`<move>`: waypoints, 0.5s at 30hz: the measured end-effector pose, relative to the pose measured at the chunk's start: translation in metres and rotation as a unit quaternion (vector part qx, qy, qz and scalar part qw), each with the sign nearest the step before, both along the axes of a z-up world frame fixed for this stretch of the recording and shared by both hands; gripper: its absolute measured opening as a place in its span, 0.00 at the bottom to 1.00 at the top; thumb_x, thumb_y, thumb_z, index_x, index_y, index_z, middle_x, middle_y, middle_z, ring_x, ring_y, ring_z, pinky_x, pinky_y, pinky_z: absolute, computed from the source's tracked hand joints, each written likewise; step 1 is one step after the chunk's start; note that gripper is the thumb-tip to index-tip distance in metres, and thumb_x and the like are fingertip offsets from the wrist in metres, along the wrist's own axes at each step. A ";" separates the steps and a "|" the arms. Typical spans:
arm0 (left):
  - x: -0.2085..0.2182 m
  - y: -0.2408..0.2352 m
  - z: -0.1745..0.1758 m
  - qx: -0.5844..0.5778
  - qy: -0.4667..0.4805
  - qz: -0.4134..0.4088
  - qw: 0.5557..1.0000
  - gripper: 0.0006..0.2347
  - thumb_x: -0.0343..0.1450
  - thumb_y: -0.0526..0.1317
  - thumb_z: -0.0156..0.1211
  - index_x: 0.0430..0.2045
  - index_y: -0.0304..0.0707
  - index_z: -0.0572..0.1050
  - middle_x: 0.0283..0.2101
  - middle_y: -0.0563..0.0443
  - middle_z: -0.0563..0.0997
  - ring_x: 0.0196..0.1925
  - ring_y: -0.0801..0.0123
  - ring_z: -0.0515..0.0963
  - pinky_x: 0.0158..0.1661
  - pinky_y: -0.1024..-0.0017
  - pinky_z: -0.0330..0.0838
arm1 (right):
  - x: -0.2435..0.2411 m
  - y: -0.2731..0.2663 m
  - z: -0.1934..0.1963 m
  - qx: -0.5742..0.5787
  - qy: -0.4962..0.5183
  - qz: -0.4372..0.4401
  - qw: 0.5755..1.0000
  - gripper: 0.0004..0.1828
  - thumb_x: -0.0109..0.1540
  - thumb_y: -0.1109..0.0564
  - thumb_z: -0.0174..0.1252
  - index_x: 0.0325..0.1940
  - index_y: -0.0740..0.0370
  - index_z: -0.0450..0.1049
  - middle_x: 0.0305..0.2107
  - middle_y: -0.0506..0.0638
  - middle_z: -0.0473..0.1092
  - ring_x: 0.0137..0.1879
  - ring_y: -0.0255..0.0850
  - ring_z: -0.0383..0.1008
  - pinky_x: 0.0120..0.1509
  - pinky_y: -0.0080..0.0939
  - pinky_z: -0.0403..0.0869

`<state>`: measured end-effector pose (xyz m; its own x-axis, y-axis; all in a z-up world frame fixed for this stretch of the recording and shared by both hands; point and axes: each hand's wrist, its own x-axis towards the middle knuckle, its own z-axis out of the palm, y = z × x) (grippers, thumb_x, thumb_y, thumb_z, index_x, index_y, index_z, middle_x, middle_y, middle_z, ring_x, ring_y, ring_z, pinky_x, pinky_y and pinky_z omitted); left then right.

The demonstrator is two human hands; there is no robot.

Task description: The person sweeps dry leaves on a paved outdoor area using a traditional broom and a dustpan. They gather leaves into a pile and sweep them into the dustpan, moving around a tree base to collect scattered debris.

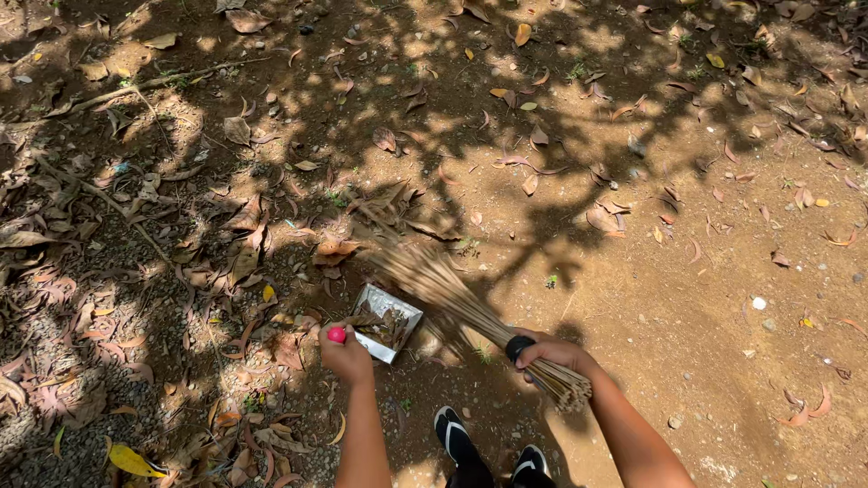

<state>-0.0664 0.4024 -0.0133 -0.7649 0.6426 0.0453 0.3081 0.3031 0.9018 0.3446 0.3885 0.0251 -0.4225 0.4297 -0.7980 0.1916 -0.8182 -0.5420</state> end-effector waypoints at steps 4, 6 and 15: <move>-0.027 -0.004 -0.006 -0.023 0.043 0.042 0.998 0.08 0.68 0.29 0.68 0.37 0.34 0.75 0.36 0.45 0.83 0.34 0.62 0.80 0.36 0.64 0.74 | 0.042 0.024 0.006 0.035 -0.141 -0.103 0.984 0.49 0.52 0.65 0.62 0.74 0.40 0.52 0.35 0.60 0.75 0.31 0.47 0.78 0.34 0.44 0.78; -0.033 -0.007 -0.011 0.006 -0.031 0.053 0.998 0.07 0.69 0.29 0.65 0.37 0.35 0.75 0.35 0.46 0.81 0.32 0.63 0.80 0.35 0.66 0.75 | 0.048 0.038 -0.018 0.026 -0.116 -0.165 0.979 0.41 0.55 0.63 0.61 0.70 0.54 0.55 0.33 0.60 0.73 0.29 0.49 0.77 0.32 0.48 0.78; -0.049 -0.013 -0.003 0.020 -0.007 0.086 0.996 0.07 0.67 0.27 0.66 0.35 0.33 0.75 0.36 0.44 0.81 0.35 0.61 0.80 0.39 0.67 0.75 | -0.102 0.051 -0.107 -0.010 -0.091 0.078 0.993 0.55 0.48 0.55 0.65 0.76 0.51 0.48 0.45 0.62 0.75 0.43 0.53 0.78 0.45 0.50 0.81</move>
